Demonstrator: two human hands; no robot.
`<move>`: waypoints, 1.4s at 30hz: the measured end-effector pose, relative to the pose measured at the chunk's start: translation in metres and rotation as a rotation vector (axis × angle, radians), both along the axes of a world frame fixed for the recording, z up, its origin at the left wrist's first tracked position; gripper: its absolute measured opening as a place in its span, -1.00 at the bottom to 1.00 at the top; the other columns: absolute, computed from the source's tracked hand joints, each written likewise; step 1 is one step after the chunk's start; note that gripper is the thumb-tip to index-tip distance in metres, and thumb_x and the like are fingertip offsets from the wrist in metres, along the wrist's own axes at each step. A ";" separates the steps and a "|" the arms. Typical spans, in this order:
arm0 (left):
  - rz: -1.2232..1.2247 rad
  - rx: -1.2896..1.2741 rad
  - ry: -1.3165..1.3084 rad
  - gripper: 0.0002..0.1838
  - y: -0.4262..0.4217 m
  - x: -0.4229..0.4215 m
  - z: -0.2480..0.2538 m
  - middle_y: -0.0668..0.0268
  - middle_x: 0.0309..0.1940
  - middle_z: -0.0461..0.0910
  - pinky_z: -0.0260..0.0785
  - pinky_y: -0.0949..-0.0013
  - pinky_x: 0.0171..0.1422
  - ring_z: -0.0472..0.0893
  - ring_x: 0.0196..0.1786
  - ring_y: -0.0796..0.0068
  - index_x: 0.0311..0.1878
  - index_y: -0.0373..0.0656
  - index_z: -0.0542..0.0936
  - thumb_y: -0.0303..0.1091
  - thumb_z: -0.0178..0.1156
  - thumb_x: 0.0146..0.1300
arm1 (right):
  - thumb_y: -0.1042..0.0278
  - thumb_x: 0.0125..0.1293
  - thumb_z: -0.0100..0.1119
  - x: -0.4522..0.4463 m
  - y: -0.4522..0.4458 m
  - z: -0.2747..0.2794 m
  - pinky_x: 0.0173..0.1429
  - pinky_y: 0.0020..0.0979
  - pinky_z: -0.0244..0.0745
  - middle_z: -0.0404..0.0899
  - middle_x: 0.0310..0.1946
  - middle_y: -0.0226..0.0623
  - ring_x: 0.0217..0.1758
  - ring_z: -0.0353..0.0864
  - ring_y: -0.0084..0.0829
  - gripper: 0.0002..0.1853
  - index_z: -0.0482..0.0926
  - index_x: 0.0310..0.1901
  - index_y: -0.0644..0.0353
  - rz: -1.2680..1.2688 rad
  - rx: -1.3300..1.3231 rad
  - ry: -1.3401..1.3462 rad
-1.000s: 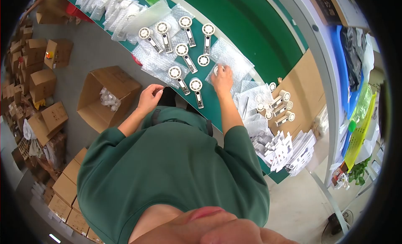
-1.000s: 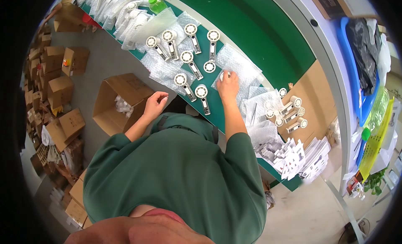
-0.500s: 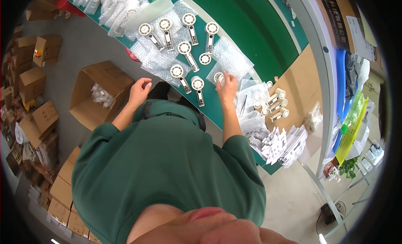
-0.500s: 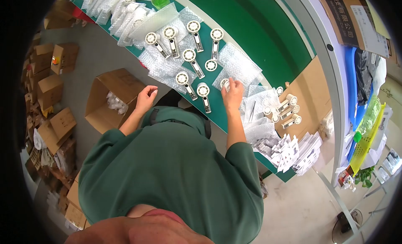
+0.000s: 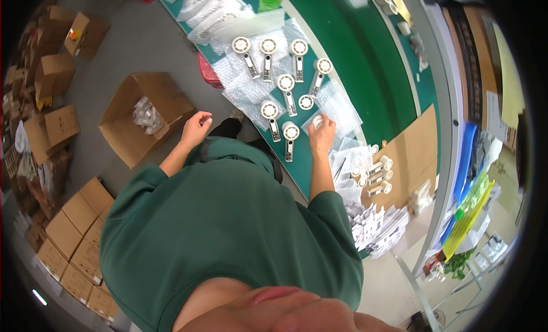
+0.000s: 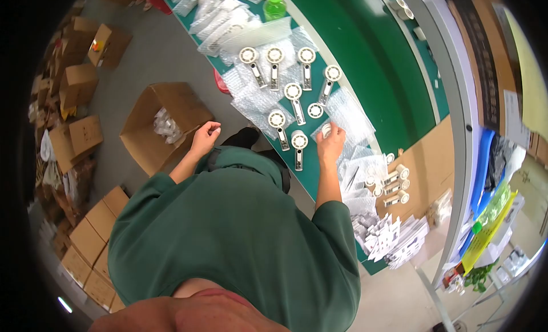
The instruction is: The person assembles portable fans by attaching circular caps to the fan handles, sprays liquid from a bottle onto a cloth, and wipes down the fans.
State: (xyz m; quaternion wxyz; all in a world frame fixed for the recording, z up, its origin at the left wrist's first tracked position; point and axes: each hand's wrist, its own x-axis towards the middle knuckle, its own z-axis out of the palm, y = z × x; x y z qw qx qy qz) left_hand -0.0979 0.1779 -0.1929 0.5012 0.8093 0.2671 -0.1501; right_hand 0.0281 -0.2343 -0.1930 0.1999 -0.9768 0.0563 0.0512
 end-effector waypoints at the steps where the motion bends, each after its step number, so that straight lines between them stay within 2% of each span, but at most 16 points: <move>1: 0.025 0.008 0.011 -0.72 0.004 -0.008 -0.003 0.25 -0.22 0.71 0.51 0.36 -0.06 0.67 -0.23 0.48 0.02 -0.18 0.63 -0.27 0.24 0.32 | 0.31 0.04 0.41 0.008 0.008 -0.002 0.21 -0.11 0.45 0.50 0.01 0.03 0.10 0.51 0.05 -0.41 0.54 0.16 0.18 0.012 0.028 -0.022; 3: 0.049 0.029 0.022 -0.72 0.009 -0.022 -0.013 0.23 -0.21 0.71 0.52 0.34 -0.06 0.68 -0.23 0.44 0.02 -0.17 0.63 -0.25 0.24 0.31 | 0.30 0.04 0.41 0.027 0.029 -0.008 0.19 -0.08 0.45 0.50 0.01 0.04 0.10 0.50 0.05 -0.41 0.54 0.16 0.17 0.037 0.095 -0.066; 6: 0.098 0.087 0.030 -0.72 0.019 -0.043 -0.017 0.19 -0.19 0.72 0.54 0.28 -0.03 0.71 -0.21 0.32 -0.01 -0.14 0.64 -0.22 0.25 0.29 | 0.20 0.04 0.43 0.042 0.041 -0.049 0.24 -0.04 0.37 0.53 -0.01 0.12 0.10 0.46 0.10 -0.36 0.47 0.14 0.35 -0.015 0.073 -0.041; 8: 0.145 0.106 0.042 -0.71 0.024 -0.057 -0.014 0.16 -0.20 0.72 0.54 0.25 -0.02 0.72 -0.18 0.28 -0.03 -0.14 0.65 -0.20 0.26 0.27 | 0.02 0.08 0.37 0.046 0.039 -0.078 0.23 -0.03 0.40 0.54 -0.01 0.21 0.11 0.48 0.13 -0.29 0.45 0.15 0.39 -0.021 -0.039 -0.081; 10: 0.213 0.081 0.056 -0.71 0.027 -0.073 -0.013 0.15 -0.22 0.72 0.54 0.23 -0.02 0.72 -0.17 0.23 -0.03 -0.15 0.65 -0.21 0.25 0.26 | -0.10 0.07 0.41 0.052 0.055 -0.067 0.20 -0.01 0.44 0.51 0.01 0.27 0.10 0.49 0.18 -0.23 0.45 0.14 0.39 -0.092 -0.107 0.006; 11: 0.226 0.073 0.064 -0.71 0.028 -0.082 -0.021 0.24 -0.27 0.71 0.53 0.32 -0.07 0.68 -0.25 0.41 -0.01 -0.17 0.63 -0.23 0.26 0.29 | -0.15 0.06 0.42 0.053 0.063 -0.049 0.18 -0.01 0.46 0.49 0.02 0.29 0.09 0.50 0.19 -0.20 0.45 0.13 0.39 -0.154 -0.127 0.063; 16: 0.344 0.055 0.054 -0.69 0.025 -0.111 -0.031 0.19 -0.25 0.71 0.51 0.25 -0.01 0.70 -0.17 0.26 -0.02 -0.19 0.63 -0.21 0.24 0.27 | -0.07 -0.02 0.52 0.054 0.061 -0.058 0.13 0.05 0.45 0.45 -0.01 0.25 0.01 0.50 0.23 -0.15 0.39 0.17 0.36 -0.128 -0.154 0.072; 19: 0.398 0.070 0.041 -0.69 0.022 -0.121 -0.033 0.15 -0.25 0.72 0.52 0.20 0.00 0.70 -0.15 0.18 -0.03 -0.15 0.65 -0.19 0.23 0.26 | -0.08 -0.06 0.53 0.059 0.057 -0.058 0.20 0.00 0.47 0.40 0.10 0.39 0.10 0.50 0.28 -0.09 0.36 0.20 0.40 -0.146 -0.159 0.177; 21: 0.381 0.075 0.018 -0.70 0.021 -0.126 -0.036 0.15 -0.25 0.72 0.52 0.20 -0.01 0.70 -0.15 0.17 -0.03 -0.14 0.66 -0.19 0.23 0.26 | -0.03 -0.05 0.50 0.062 0.044 -0.066 0.24 0.02 0.44 0.43 0.15 0.26 0.15 0.51 0.15 -0.13 0.38 0.17 0.44 -0.002 -0.108 0.174; 22: 0.349 0.148 0.030 -0.70 0.021 -0.125 -0.033 0.15 -0.24 0.72 0.53 0.19 -0.03 0.71 -0.16 0.19 -0.04 -0.12 0.66 -0.19 0.24 0.25 | -0.06 -0.01 0.47 0.057 0.039 -0.068 0.31 -0.03 0.39 0.45 0.18 0.18 0.22 0.48 0.06 -0.16 0.42 0.17 0.45 0.028 -0.072 0.156; 25: 0.308 0.114 0.037 -0.71 0.023 -0.129 -0.043 0.15 -0.24 0.72 0.54 0.23 -0.05 0.71 -0.18 0.27 -0.02 -0.09 0.65 -0.17 0.24 0.28 | -0.06 -0.01 0.48 0.049 0.024 -0.089 0.39 -0.10 0.29 0.48 0.15 0.17 0.24 0.43 0.08 -0.11 0.40 0.22 0.48 0.139 -0.126 0.024; 26: 0.300 0.122 0.016 -0.70 0.023 -0.128 -0.044 0.17 -0.23 0.72 0.54 0.24 -0.05 0.71 -0.19 0.28 -0.01 -0.09 0.65 -0.17 0.26 0.28 | -0.05 -0.05 0.50 0.051 0.031 -0.069 0.36 -0.10 0.33 0.49 0.14 0.16 0.20 0.46 0.09 -0.11 0.42 0.19 0.49 0.170 -0.116 0.083; 29: 0.279 0.042 0.062 -0.70 0.021 -0.114 -0.037 0.25 -0.22 0.70 0.52 0.34 -0.03 0.65 -0.23 0.42 0.02 -0.15 0.64 -0.23 0.27 0.29 | 0.07 -0.09 0.53 0.049 0.040 -0.053 0.24 -0.05 0.41 0.48 0.03 0.23 0.10 0.49 0.15 -0.21 0.46 0.17 0.31 -0.008 0.038 0.104; 34: -0.002 0.067 -0.094 -0.71 -0.012 -0.037 0.015 0.27 -0.17 0.70 0.50 0.38 0.00 0.66 -0.17 0.48 0.05 -0.17 0.62 -0.27 0.23 0.34 | 0.02 0.00 0.51 0.028 0.034 -0.021 0.27 -0.08 0.41 0.44 0.07 0.26 0.14 0.47 0.17 -0.21 0.46 0.22 0.27 -0.132 0.209 0.070; 39: -0.239 -0.347 -0.153 -0.66 -0.120 0.049 0.031 0.25 -0.09 0.69 0.48 0.42 0.04 0.65 -0.09 0.50 0.11 -0.22 0.60 -0.23 0.24 0.37 | 0.05 0.04 0.52 -0.016 0.004 0.023 0.24 -0.13 0.41 0.51 0.01 0.11 0.11 0.50 0.03 -0.30 0.52 0.14 0.31 -0.183 0.359 -0.067; 42: -0.317 -0.769 0.130 -0.55 -0.205 0.083 0.044 0.27 0.14 0.58 0.42 0.38 0.19 0.56 0.10 0.50 0.28 -0.17 0.47 -0.13 0.13 0.46 | 0.20 0.02 0.53 -0.055 -0.013 0.072 0.16 -0.15 0.45 0.51 -0.02 0.01 0.07 0.52 -0.01 -0.32 0.49 0.16 0.30 -0.110 0.405 -0.137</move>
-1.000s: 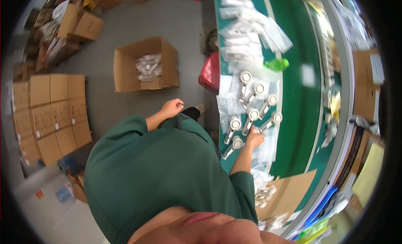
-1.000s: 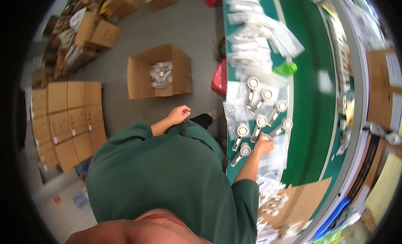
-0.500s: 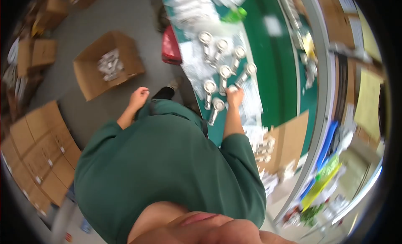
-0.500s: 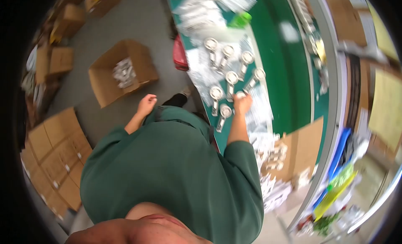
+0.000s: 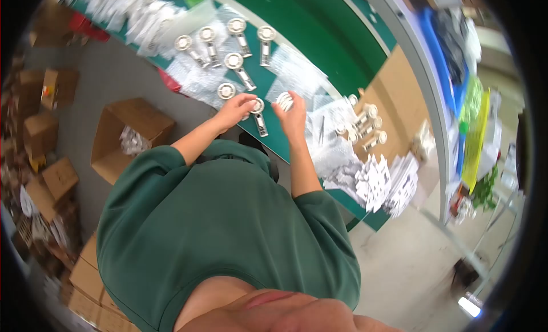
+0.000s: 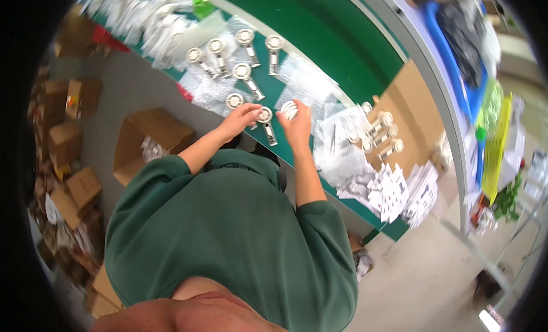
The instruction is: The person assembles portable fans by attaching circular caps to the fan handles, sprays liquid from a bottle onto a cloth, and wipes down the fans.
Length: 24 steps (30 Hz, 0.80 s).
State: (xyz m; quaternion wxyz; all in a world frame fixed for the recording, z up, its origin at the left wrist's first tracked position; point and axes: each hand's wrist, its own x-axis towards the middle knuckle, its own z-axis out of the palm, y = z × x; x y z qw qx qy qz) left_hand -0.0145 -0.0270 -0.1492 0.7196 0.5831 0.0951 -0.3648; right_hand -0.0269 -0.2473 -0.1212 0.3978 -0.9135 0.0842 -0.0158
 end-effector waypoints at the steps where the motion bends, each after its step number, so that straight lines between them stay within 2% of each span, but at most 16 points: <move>1: -0.039 -0.084 0.083 -0.51 -0.028 0.007 0.012 0.29 0.22 0.52 0.39 0.35 0.26 0.52 0.17 0.50 0.37 -0.15 0.40 -0.10 0.05 0.51 | 0.24 0.03 0.53 -0.012 -0.005 0.016 0.13 -0.17 0.47 0.52 -0.03 -0.02 0.06 0.54 -0.02 -0.34 0.49 0.16 0.27 0.012 0.024 -0.006; 2: -0.070 -0.159 0.188 -0.46 -0.052 0.011 0.024 0.29 0.25 0.49 0.37 0.34 0.28 0.50 0.20 0.49 0.41 -0.10 0.36 0.03 -0.07 0.55 | 0.27 0.02 0.53 -0.022 -0.012 0.028 0.12 -0.17 0.48 0.52 -0.03 -0.03 0.05 0.55 -0.02 -0.35 0.49 0.16 0.25 0.004 0.036 -0.002; 3: -0.123 -0.251 0.279 -0.45 -0.076 0.011 0.026 0.30 0.19 0.52 0.39 0.34 0.27 0.52 0.19 0.47 0.41 -0.10 0.36 0.06 -0.18 0.57 | 0.30 0.01 0.53 -0.033 -0.020 0.038 0.11 -0.17 0.49 0.52 -0.02 -0.04 0.05 0.56 -0.03 -0.36 0.49 0.16 0.22 -0.005 0.050 0.003; 5: -0.228 -0.471 0.415 -0.48 -0.111 0.006 0.011 0.31 0.15 0.55 0.43 0.31 0.24 0.55 0.17 0.45 0.37 -0.11 0.40 0.02 -0.25 0.60 | 0.33 0.00 0.53 -0.054 -0.036 0.055 0.09 -0.17 0.50 0.52 -0.02 -0.07 0.05 0.57 -0.04 -0.36 0.49 0.16 0.19 -0.042 0.060 0.037; 8: -0.269 -0.454 0.463 -0.52 -0.160 -0.012 0.009 0.32 0.11 0.57 0.46 0.27 0.20 0.57 0.15 0.44 0.31 -0.12 0.43 -0.03 -0.28 0.60 | 0.35 -0.01 0.52 -0.082 -0.065 0.066 0.10 -0.16 0.50 0.53 0.00 -0.10 0.08 0.58 -0.06 -0.36 0.46 0.15 0.16 -0.137 0.054 0.130; 11: -0.354 -0.477 0.494 -0.57 -0.194 -0.024 0.020 0.31 0.09 0.57 0.48 0.29 0.15 0.59 0.11 0.46 0.29 -0.12 0.42 -0.09 -0.22 0.60 | 0.32 0.02 0.52 -0.111 -0.091 0.061 0.13 -0.23 0.50 0.57 -0.02 -0.09 0.05 0.60 -0.13 -0.40 0.48 0.10 0.25 -0.297 0.121 0.031; 14: -0.404 -0.440 0.439 -0.66 -0.219 -0.035 0.028 0.30 0.01 0.58 0.49 0.32 0.12 0.60 0.06 0.47 0.19 -0.13 0.43 -0.14 -0.11 0.57 | 0.30 0.04 0.52 -0.135 -0.111 0.049 0.09 -0.23 0.51 0.58 -0.05 -0.09 0.01 0.62 -0.13 -0.42 0.47 0.08 0.25 -0.392 0.135 -0.003; 16: -0.407 -0.435 0.464 -0.68 -0.231 -0.044 0.024 0.31 0.00 0.58 0.50 0.37 0.08 0.61 0.02 0.50 0.19 -0.12 0.42 -0.15 -0.05 0.55 | 0.28 0.04 0.52 -0.145 -0.122 0.042 0.08 -0.22 0.51 0.58 -0.05 -0.07 0.00 0.62 -0.11 -0.41 0.46 0.08 0.26 -0.417 0.153 0.003; 20: -0.457 -0.341 0.409 -0.72 -0.246 -0.055 0.011 0.34 -0.01 0.56 0.49 0.37 0.08 0.61 0.00 0.53 0.12 -0.09 0.42 -0.15 0.05 0.52 | 0.31 0.02 0.49 -0.149 -0.140 0.044 0.08 -0.15 0.52 0.53 0.04 -0.01 0.07 0.59 -0.01 -0.36 0.43 0.14 0.25 -0.377 0.130 0.076; 24: -0.430 -0.312 0.410 -0.65 -0.251 -0.058 0.006 0.32 0.06 0.54 0.45 0.29 0.16 0.58 0.07 0.50 0.21 -0.08 0.38 -0.10 0.04 0.52 | 0.26 0.06 0.48 -0.146 -0.152 0.036 0.15 -0.15 0.49 0.54 0.03 0.03 0.10 0.56 0.02 -0.34 0.45 0.19 0.28 -0.277 0.076 0.057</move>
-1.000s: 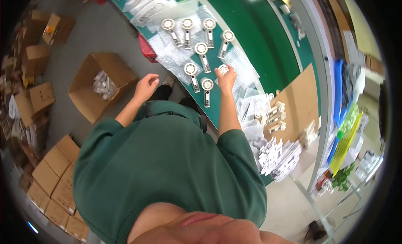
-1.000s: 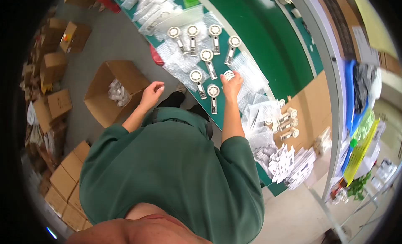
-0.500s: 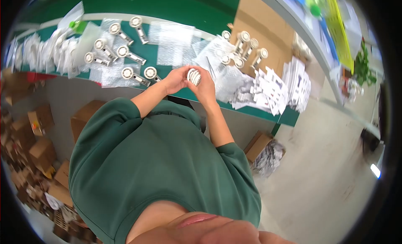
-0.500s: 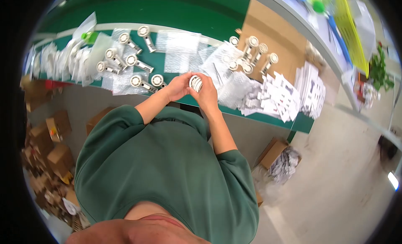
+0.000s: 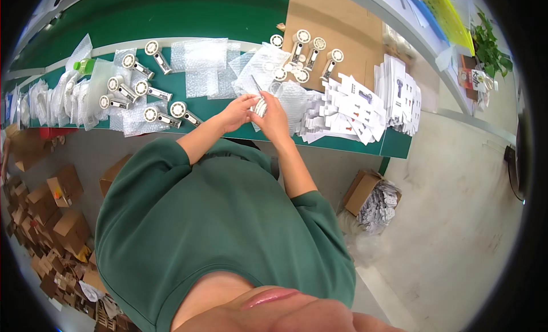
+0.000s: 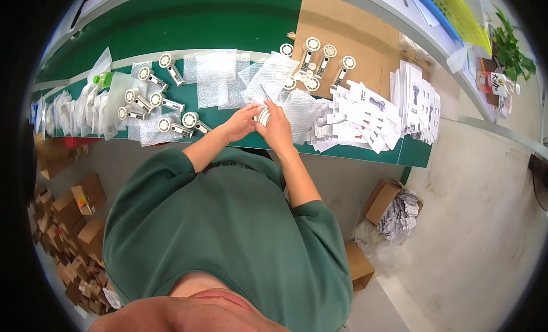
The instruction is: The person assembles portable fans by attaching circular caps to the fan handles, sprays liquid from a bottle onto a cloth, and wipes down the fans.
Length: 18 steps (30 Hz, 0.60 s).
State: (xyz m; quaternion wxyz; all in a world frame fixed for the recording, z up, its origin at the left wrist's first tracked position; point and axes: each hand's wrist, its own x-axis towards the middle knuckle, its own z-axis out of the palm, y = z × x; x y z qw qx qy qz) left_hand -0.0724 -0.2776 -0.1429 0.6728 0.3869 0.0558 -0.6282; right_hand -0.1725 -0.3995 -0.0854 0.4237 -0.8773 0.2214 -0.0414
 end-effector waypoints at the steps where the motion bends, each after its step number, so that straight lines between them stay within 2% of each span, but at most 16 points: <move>1: 0.016 0.012 0.016 -0.62 -0.001 0.000 -0.003 0.32 0.08 0.54 0.44 0.28 0.16 0.58 0.07 0.49 0.23 -0.09 0.37 -0.08 0.03 0.52 | 0.26 0.06 0.48 0.000 -0.004 -0.002 0.16 -0.14 0.48 0.54 0.03 0.03 0.10 0.56 0.03 -0.34 0.45 0.19 0.28 0.025 -0.006 0.010; 3: 0.060 0.038 0.051 -0.56 0.000 -0.003 -0.005 0.30 0.11 0.54 0.43 0.28 0.18 0.58 0.09 0.45 0.29 -0.10 0.35 -0.04 0.01 0.53 | 0.26 0.06 0.48 0.004 -0.014 -0.011 0.18 -0.14 0.47 0.54 0.03 0.03 0.11 0.55 0.03 -0.34 0.46 0.19 0.29 0.085 -0.018 0.035; 6: 0.056 0.290 -0.148 -0.50 0.009 -0.004 -0.009 0.28 0.18 0.52 0.40 0.27 0.22 0.57 0.11 0.40 0.33 -0.08 0.36 0.02 0.00 0.51 | 0.31 0.03 0.47 0.025 -0.052 -0.025 0.13 -0.10 0.50 0.50 0.06 0.04 0.09 0.55 0.05 -0.32 0.44 0.23 0.21 -0.062 -0.227 -0.018; 8: 0.034 0.258 -0.141 -0.48 0.029 0.001 -0.007 0.27 0.18 0.53 0.41 0.27 0.20 0.58 0.10 0.38 0.32 -0.07 0.38 0.04 0.06 0.47 | 0.30 0.03 0.47 0.043 -0.087 -0.034 0.24 -0.09 0.43 0.50 0.08 0.05 0.14 0.51 0.06 -0.32 0.46 0.22 0.24 -0.133 -0.337 -0.047; 10: 0.057 0.241 -0.166 -0.48 0.056 0.002 -0.009 0.25 0.16 0.56 0.43 0.27 0.18 0.59 0.09 0.38 0.30 -0.06 0.41 0.04 0.11 0.44 | 0.30 -0.01 0.49 0.047 -0.124 -0.074 0.32 -0.10 0.37 0.51 0.10 0.05 0.18 0.49 0.05 -0.34 0.50 0.17 0.28 -0.144 -0.390 -0.040; 11: 0.109 0.250 -0.202 -0.49 0.072 0.000 -0.013 0.25 0.14 0.58 0.44 0.26 0.17 0.59 0.07 0.38 0.29 -0.06 0.43 0.03 0.14 0.43 | 0.12 -0.04 0.51 0.046 -0.147 -0.101 0.31 -0.09 0.37 0.56 0.11 0.10 0.20 0.50 0.04 -0.29 0.56 0.16 0.29 -0.111 -0.378 -0.015; 13: 0.230 0.289 -0.256 -0.50 0.103 -0.007 0.005 0.25 0.11 0.60 0.45 0.27 0.14 0.60 0.07 0.39 0.27 -0.08 0.45 0.01 0.17 0.41 | 0.06 -0.07 0.52 0.049 -0.164 -0.109 0.27 -0.05 0.41 0.59 0.08 0.12 0.14 0.55 0.09 -0.30 0.59 0.10 0.31 -0.023 -0.332 0.144; 14: 0.284 0.322 -0.286 -0.53 0.117 -0.007 0.010 0.26 0.13 0.60 0.44 0.28 0.16 0.60 0.10 0.39 0.26 -0.08 0.46 -0.03 0.17 0.43 | 0.05 -0.06 0.53 0.050 -0.159 -0.110 0.25 -0.04 0.43 0.60 0.06 0.12 0.13 0.56 0.10 -0.29 0.58 0.10 0.31 -0.062 -0.463 0.216; 15: 0.379 0.362 -0.367 -0.55 0.133 -0.009 0.040 0.26 0.14 0.59 0.43 0.30 0.18 0.59 0.13 0.39 0.25 -0.09 0.47 -0.05 0.17 0.43 | 0.03 -0.04 0.53 0.044 -0.162 -0.125 0.19 -0.01 0.47 0.63 0.01 0.14 0.07 0.59 0.13 -0.26 0.55 0.15 0.31 -0.064 -0.601 0.130; 16: 0.485 0.378 -0.408 -0.58 0.152 -0.010 0.064 0.25 0.16 0.58 0.42 0.30 0.21 0.58 0.13 0.42 0.25 -0.13 0.47 -0.12 0.17 0.45 | 0.03 -0.03 0.52 0.045 -0.167 -0.135 0.21 0.00 0.46 0.62 0.03 0.13 0.09 0.58 0.13 -0.22 0.51 0.20 0.29 -0.028 -0.641 0.122; 17: 0.635 0.306 -0.527 -0.61 0.167 -0.012 0.067 0.24 0.15 0.56 0.40 0.30 0.24 0.56 0.14 0.44 0.23 -0.16 0.47 -0.19 0.17 0.45 | 0.03 -0.01 0.50 0.055 -0.138 -0.094 0.30 -0.05 0.41 0.58 0.09 0.16 0.15 0.55 0.09 -0.23 0.50 0.21 0.28 -0.013 -0.719 0.333; 18: 0.769 0.222 -0.537 -0.65 0.184 -0.012 0.097 0.25 0.13 0.54 0.38 0.30 0.29 0.54 0.16 0.45 0.20 -0.20 0.46 -0.26 0.16 0.45 | 0.00 0.00 0.49 0.056 -0.131 -0.084 0.35 0.01 0.36 0.49 0.18 0.21 0.24 0.47 0.13 -0.19 0.46 0.25 0.26 0.023 -0.700 0.308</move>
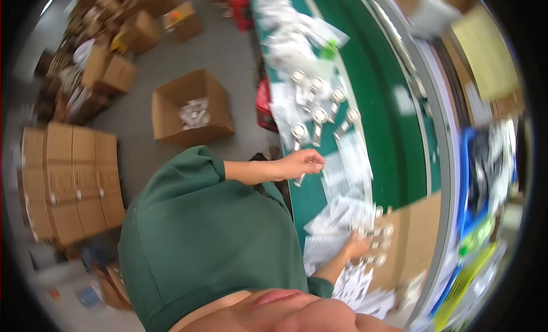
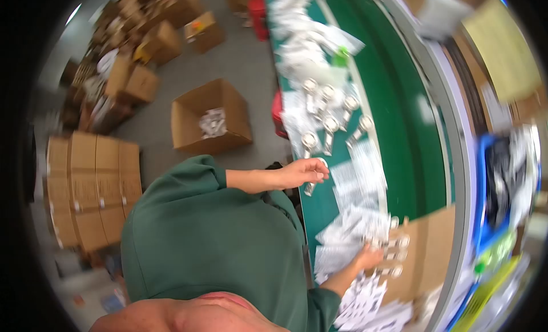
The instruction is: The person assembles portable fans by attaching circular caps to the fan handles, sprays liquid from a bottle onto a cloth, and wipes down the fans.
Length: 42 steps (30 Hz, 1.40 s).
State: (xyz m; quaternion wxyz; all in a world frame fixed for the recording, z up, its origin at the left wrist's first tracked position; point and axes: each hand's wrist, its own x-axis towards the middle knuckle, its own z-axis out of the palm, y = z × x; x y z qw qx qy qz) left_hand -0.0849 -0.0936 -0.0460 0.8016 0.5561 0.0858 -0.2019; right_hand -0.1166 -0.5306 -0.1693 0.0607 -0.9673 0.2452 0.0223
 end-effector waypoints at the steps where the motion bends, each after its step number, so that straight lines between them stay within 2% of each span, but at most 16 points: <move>1: 0.123 -0.094 -0.157 -0.70 0.014 -0.002 0.041 0.34 0.04 0.56 0.41 0.34 0.22 0.55 0.09 0.53 0.14 -0.18 0.49 -0.29 0.17 0.44 | -0.06 0.02 0.47 -0.001 0.004 -0.008 0.31 0.08 0.38 0.44 0.21 0.24 0.25 0.43 0.19 -0.16 0.41 0.29 0.23 0.023 -0.162 -0.152; 2: 0.175 -0.077 -0.351 -0.74 0.026 -0.007 0.084 0.32 0.08 0.55 0.38 0.34 0.28 0.53 0.15 0.53 0.16 -0.18 0.47 -0.37 0.10 0.46 | -0.07 0.10 0.43 0.001 0.022 0.008 0.33 0.12 0.35 0.40 0.23 0.20 0.27 0.39 0.24 -0.18 0.37 0.32 0.21 0.049 -0.276 -0.237; 5: 0.206 -0.221 -0.896 -0.53 0.070 -0.041 0.217 0.11 0.14 0.51 0.29 0.20 0.40 0.49 0.27 0.30 0.25 -0.31 0.40 -0.18 0.13 0.42 | 0.04 0.22 0.36 0.018 0.033 -0.022 0.31 0.09 0.35 0.42 0.19 0.13 0.24 0.42 0.17 -0.33 0.43 0.24 0.31 0.292 -0.269 -0.635; 7: 0.165 -0.367 -1.084 -0.46 0.085 -0.063 0.259 0.01 0.16 0.46 0.27 0.17 0.42 0.46 0.29 0.23 0.28 -0.33 0.34 -0.13 0.12 0.42 | 0.13 0.27 0.30 0.033 0.097 0.003 0.41 0.05 0.26 0.38 0.23 0.16 0.35 0.32 0.19 -0.41 0.43 0.22 0.35 0.368 0.086 -0.430; 15: 0.173 -0.962 -1.229 -0.18 0.101 -0.078 0.274 -0.40 0.24 0.27 0.21 0.06 0.48 0.35 0.39 -0.05 0.42 -0.43 0.12 0.08 0.08 0.39 | 0.30 0.25 0.29 0.058 0.349 0.115 0.45 0.04 0.19 0.26 0.37 0.20 0.42 0.25 0.17 -0.41 0.41 0.26 0.39 0.952 0.447 -0.560; 20: 0.533 -1.384 -1.351 0.00 0.107 -0.068 0.286 -0.65 0.29 0.14 0.18 -0.01 0.52 0.28 0.45 -0.23 0.51 -0.48 -0.02 0.21 0.06 0.37 | 0.25 0.29 0.27 0.047 0.439 0.099 0.44 0.05 0.19 0.30 0.33 0.22 0.39 0.29 0.17 -0.42 0.40 0.26 0.41 1.042 0.509 -0.602; 22: 0.218 -1.599 -1.267 0.13 0.129 -0.068 0.284 -0.60 0.35 0.07 -0.01 -0.06 0.59 0.13 0.53 -0.20 0.51 -0.53 -0.13 0.35 0.00 0.34 | 0.22 0.33 0.25 0.050 0.459 0.098 0.45 0.06 0.19 0.31 0.32 0.23 0.39 0.30 0.17 -0.43 0.39 0.25 0.42 1.061 0.499 -0.573; 27: 0.164 -1.184 -1.239 -0.20 0.264 -0.096 0.279 -0.28 0.17 0.31 0.15 0.18 0.41 0.31 0.31 0.15 0.34 -0.47 0.14 0.16 -0.01 0.43 | 0.18 0.35 0.24 0.039 0.533 0.067 0.48 0.04 0.15 0.24 0.37 0.24 0.43 0.23 0.17 -0.39 0.36 0.29 0.44 1.069 0.547 -0.408; 31: 0.040 -1.138 -1.040 -0.43 0.357 -0.121 0.296 -0.02 0.03 0.50 0.27 0.38 0.27 0.46 0.13 0.44 0.20 -0.42 0.36 0.00 -0.01 0.50 | 0.19 0.33 0.25 0.043 0.590 0.072 0.51 0.03 0.10 0.21 0.40 0.23 0.46 0.20 0.17 -0.37 0.35 0.30 0.45 1.133 0.588 -0.348; 34: -0.166 -1.420 -0.476 -0.56 0.399 -0.141 0.317 0.18 -0.07 0.64 0.37 0.53 0.16 0.57 0.00 0.65 0.09 -0.38 0.52 -0.12 -0.02 0.56 | 0.25 0.33 0.26 0.050 0.623 0.084 0.51 0.01 0.11 0.22 0.39 0.21 0.45 0.23 0.15 -0.40 0.36 0.29 0.43 1.252 0.559 -0.395; 36: -0.263 -1.847 0.097 -0.54 0.402 -0.139 0.321 0.11 -0.07 0.61 0.36 0.42 0.19 0.55 0.03 0.49 0.11 -0.38 0.51 -0.08 -0.04 0.56 | 0.26 0.33 0.26 0.064 0.641 0.090 0.50 0.01 0.12 0.24 0.39 0.20 0.45 0.23 0.15 -0.41 0.37 0.29 0.42 1.304 0.566 -0.401; 38: -0.601 -2.788 1.372 -0.41 0.363 -0.113 0.322 -0.13 0.11 0.51 0.31 0.22 0.34 0.50 0.21 0.08 0.18 -0.45 0.48 0.01 -0.11 0.56 | 0.27 0.33 0.26 0.065 0.652 0.090 0.49 0.01 0.13 0.25 0.38 0.20 0.44 0.24 0.15 -0.43 0.38 0.28 0.42 1.366 0.570 -0.394; 39: -0.836 -2.950 2.272 -0.35 0.348 -0.101 0.320 -0.26 0.20 0.45 0.28 0.12 0.41 0.47 0.29 -0.13 0.22 -0.49 0.46 0.06 -0.14 0.57 | 0.27 0.33 0.27 0.074 0.646 0.094 0.49 0.01 0.14 0.26 0.38 0.19 0.44 0.25 0.15 -0.43 0.39 0.27 0.42 1.382 0.552 -0.386; 40: -1.187 -2.757 2.832 -0.38 0.343 -0.096 0.307 -0.18 0.28 0.39 0.24 0.07 0.43 0.43 0.34 -0.10 0.27 -0.38 0.45 0.06 -0.13 0.56 | 0.26 0.33 0.27 0.078 0.651 0.090 0.49 0.01 0.14 0.27 0.37 0.19 0.43 0.25 0.15 -0.43 0.39 0.27 0.42 1.396 0.575 -0.387; 41: -1.563 -2.372 3.388 -0.41 0.341 -0.092 0.286 -0.11 0.36 0.32 0.20 0.02 0.44 0.39 0.40 -0.06 0.32 -0.28 0.43 0.06 -0.11 0.55 | 0.25 0.33 0.27 0.076 0.660 0.083 0.48 0.01 0.15 0.28 0.36 0.19 0.43 0.25 0.15 -0.43 0.40 0.26 0.41 1.410 0.619 -0.381; 42: -1.996 -1.680 3.896 -0.43 0.341 -0.088 0.266 -0.04 0.44 0.26 0.16 -0.04 0.45 0.34 0.45 -0.03 0.37 -0.18 0.42 0.05 -0.10 0.54 | 0.23 0.33 0.28 0.076 0.665 0.081 0.47 0.01 0.16 0.29 0.35 0.18 0.42 0.26 0.15 -0.43 0.41 0.26 0.41 1.403 0.599 -0.408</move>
